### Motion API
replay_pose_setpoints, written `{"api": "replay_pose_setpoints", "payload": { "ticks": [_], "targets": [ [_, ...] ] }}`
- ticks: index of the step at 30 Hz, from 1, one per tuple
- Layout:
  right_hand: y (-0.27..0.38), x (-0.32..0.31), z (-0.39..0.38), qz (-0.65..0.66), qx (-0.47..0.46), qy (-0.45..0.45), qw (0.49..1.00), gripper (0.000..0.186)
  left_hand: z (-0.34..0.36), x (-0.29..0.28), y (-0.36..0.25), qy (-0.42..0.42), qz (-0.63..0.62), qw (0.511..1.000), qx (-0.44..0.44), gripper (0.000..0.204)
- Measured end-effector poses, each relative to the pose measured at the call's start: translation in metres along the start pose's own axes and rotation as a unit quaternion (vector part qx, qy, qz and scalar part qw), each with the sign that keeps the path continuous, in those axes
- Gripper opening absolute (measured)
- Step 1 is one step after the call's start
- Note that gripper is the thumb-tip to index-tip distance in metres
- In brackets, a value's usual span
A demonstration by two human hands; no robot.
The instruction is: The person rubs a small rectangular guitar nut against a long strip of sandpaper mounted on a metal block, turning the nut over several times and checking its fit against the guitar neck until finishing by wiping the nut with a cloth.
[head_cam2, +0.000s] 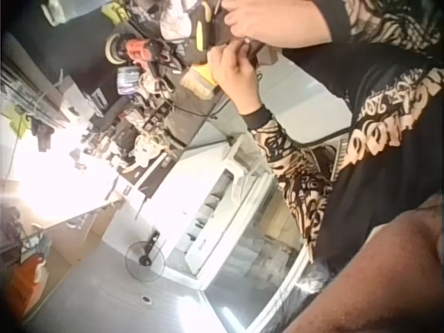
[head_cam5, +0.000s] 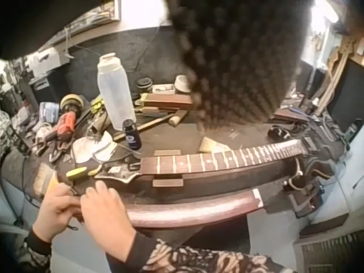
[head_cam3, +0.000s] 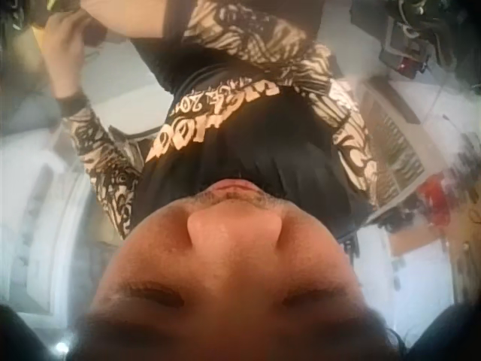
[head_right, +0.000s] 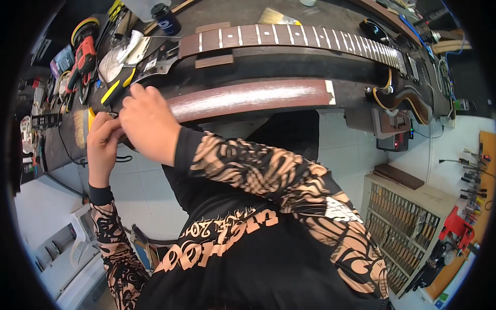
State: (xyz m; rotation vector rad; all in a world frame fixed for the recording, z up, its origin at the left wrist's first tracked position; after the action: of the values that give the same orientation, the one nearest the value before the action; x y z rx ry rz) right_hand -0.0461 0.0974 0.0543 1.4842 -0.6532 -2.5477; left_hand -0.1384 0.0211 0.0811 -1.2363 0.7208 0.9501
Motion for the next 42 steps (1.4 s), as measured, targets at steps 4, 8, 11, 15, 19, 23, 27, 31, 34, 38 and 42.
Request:
{"api": "replay_pose_setpoints", "payload": {
  "ticks": [4, 8, 11, 15, 19, 23, 27, 31, 34, 38, 42],
  "targets": [
    [-0.084, -0.083, -0.098, -0.042, 0.016, -0.018, 0.999, 0.007, 0.057, 0.084, -0.067, 0.003, -0.013, 0.998, 0.056, 0.013],
    [-0.175, -0.197, -0.196, -0.061, 0.125, 0.027, 0.990, 0.013, 0.138, 0.174, -0.192, -0.076, -0.062, 0.976, 0.195, 0.004],
    [-0.192, -0.240, -0.216, -0.090, 0.184, 0.036, 0.978, 0.014, 0.179, 0.201, -0.247, -0.104, -0.073, 0.972, 0.200, 0.007],
    [-0.169, -0.210, -0.187, -0.058, 0.146, 0.036, 0.987, 0.013, 0.151, 0.177, -0.206, -0.098, -0.070, 0.974, 0.192, 0.008],
    [-0.095, -0.092, -0.106, 0.011, 0.022, 0.028, 0.999, 0.014, 0.058, 0.097, -0.070, -0.042, -0.058, 0.992, 0.103, 0.009],
    [-0.005, 0.004, -0.013, 0.020, -0.036, -0.011, 0.999, 0.006, -0.007, 0.009, 0.010, -0.011, -0.019, 1.000, -0.018, 0.017],
    [-0.029, -0.032, -0.040, 0.005, -0.017, -0.063, 0.998, 0.008, 0.015, 0.033, -0.011, 0.000, -0.041, 0.999, -0.031, 0.018],
    [-0.137, -0.146, -0.162, -0.055, 0.063, -0.016, 0.996, 0.007, 0.093, 0.141, -0.128, -0.016, -0.054, 0.995, 0.082, 0.009],
    [-0.183, -0.229, -0.225, -0.097, 0.116, -0.028, 0.988, 0.014, 0.154, 0.198, -0.226, -0.059, -0.084, 0.975, 0.200, 0.006],
    [-0.180, -0.225, -0.227, -0.063, 0.126, -0.055, 0.989, 0.015, 0.154, 0.186, -0.228, -0.008, -0.077, 0.978, 0.194, 0.009],
    [-0.159, -0.175, -0.207, 0.010, 0.122, -0.053, 0.991, 0.014, 0.129, 0.148, -0.196, 0.017, -0.038, 0.989, 0.144, 0.016]
  ]
}}
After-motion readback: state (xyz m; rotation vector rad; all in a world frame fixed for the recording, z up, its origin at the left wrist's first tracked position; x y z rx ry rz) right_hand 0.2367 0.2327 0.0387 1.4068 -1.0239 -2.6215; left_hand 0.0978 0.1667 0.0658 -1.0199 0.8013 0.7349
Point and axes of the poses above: each hand's wrist, its own z-axis towards the middle knuckle, its own x-axis out of the palm, y = z × x, the point moved 10 cm from there along z, towards the middle knuckle, and after that the axes turned 8 degrees about y, right-handed, at the moved point
